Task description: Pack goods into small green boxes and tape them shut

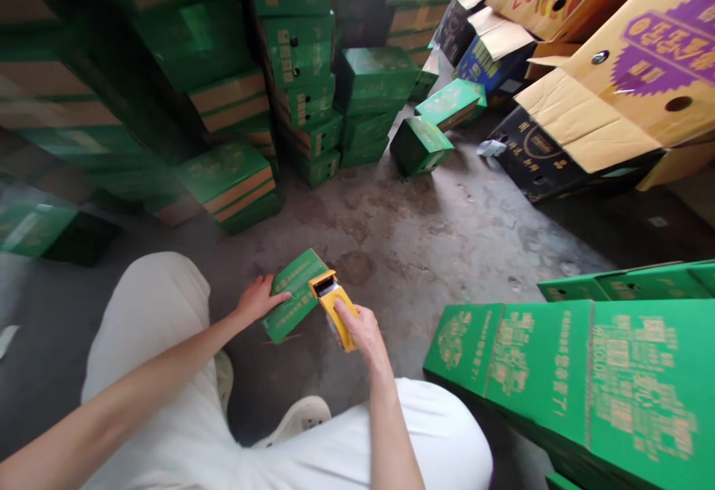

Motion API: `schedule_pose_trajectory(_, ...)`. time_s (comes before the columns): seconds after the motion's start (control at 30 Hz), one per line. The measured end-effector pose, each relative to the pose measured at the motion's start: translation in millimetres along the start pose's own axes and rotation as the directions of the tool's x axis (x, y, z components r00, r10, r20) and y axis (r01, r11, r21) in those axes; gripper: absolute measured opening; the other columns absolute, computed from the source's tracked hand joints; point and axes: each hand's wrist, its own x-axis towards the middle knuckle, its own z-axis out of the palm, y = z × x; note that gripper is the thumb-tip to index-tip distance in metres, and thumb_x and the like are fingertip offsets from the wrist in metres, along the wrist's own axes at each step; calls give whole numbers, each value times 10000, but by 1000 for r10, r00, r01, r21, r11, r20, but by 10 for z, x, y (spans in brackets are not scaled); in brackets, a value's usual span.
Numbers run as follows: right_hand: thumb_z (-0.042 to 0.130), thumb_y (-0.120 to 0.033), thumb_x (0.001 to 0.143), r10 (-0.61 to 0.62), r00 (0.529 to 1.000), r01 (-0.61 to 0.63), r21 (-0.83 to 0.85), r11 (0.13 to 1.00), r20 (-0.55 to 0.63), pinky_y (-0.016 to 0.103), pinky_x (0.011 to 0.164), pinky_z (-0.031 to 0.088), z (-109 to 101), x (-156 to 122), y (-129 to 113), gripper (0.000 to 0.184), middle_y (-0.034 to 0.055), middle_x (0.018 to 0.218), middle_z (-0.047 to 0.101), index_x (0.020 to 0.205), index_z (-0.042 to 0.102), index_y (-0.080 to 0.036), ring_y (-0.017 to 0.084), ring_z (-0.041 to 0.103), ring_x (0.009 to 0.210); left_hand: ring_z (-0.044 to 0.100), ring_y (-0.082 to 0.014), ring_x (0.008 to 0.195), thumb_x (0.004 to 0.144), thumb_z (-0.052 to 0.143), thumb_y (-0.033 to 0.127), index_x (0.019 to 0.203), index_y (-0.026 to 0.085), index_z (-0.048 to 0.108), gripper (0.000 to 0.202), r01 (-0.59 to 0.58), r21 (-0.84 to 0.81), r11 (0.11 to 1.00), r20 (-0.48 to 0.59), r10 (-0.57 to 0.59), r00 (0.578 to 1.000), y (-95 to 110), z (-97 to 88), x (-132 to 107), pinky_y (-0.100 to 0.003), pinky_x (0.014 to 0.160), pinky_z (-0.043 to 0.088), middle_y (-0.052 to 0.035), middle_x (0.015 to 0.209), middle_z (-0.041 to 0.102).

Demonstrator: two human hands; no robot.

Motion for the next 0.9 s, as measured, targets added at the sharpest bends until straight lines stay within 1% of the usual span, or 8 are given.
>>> schedule_pose_trajectory(0.1,666,-728,809,-63,989,68,-32,997,132,231,438,467,45,24,7,583,22,608,658,853,670,-146,150,598,474,583,-398,1304,868,606,706,1477,167,528,817,13,-104,994,35,-10,999,-23,51,-23,-455,1072,443,-212,1412,609)
schedule_pose_trajectory(0.2,671,-733,805,-79,976,97,-81,992,204,225,450,467,58,31,10,586,10,628,648,870,661,-150,151,610,505,573,-361,1330,907,605,633,1464,163,548,731,1,-366,931,-73,-30,997,57,-7,-25,-425,1054,469,-197,1438,602)
schedule_pose_trajectory(0.3,675,-738,792,-81,964,109,-96,989,253,225,468,476,68,27,-11,589,-1,642,634,882,651,-156,140,596,516,705,-271,1056,915,589,662,1216,147,704,608,103,-745,659,159,25,987,175,-145,-41,-360,886,552,-154,1179,728)
schedule_pose_trajectory(0.4,662,-752,784,-80,951,117,-108,987,299,224,471,466,95,9,-53,601,-4,649,626,883,647,-160,130,572,510,678,-153,725,816,743,648,997,145,736,534,451,-828,333,538,242,808,244,-265,-81,-293,729,559,-69,859,731)
schedule_pose_trajectory(0.5,655,-755,778,-80,945,124,-119,985,318,219,477,461,139,-18,-87,604,-4,658,621,883,648,-161,125,564,519,592,-87,588,670,930,443,906,154,728,425,554,-806,206,590,347,729,217,-313,-118,-241,654,525,12,686,661)
schedule_pose_trajectory(0.63,671,-720,790,-92,936,129,-90,987,341,225,475,467,260,-11,-97,574,-12,650,609,880,643,-155,119,546,501,565,-69,567,595,966,354,813,150,718,389,487,-856,173,517,304,800,146,-227,-137,-223,632,500,37,640,632)
schedule_pose_trajectory(0.77,678,-688,808,-83,922,129,-99,987,379,232,487,471,344,27,-104,548,-7,676,629,918,645,-152,133,578,522,557,-81,545,666,895,402,736,139,730,319,283,-905,318,349,172,921,77,-171,-23,-207,558,431,11,619,642)
schedule_pose_trajectory(0.9,698,-654,806,-49,946,129,-235,963,321,217,498,445,74,-27,-65,514,-7,683,624,904,658,-151,133,575,554,541,-97,534,710,830,366,771,142,762,241,69,-916,394,70,-12,997,-198,-377,267,-217,532,412,-11,626,667)
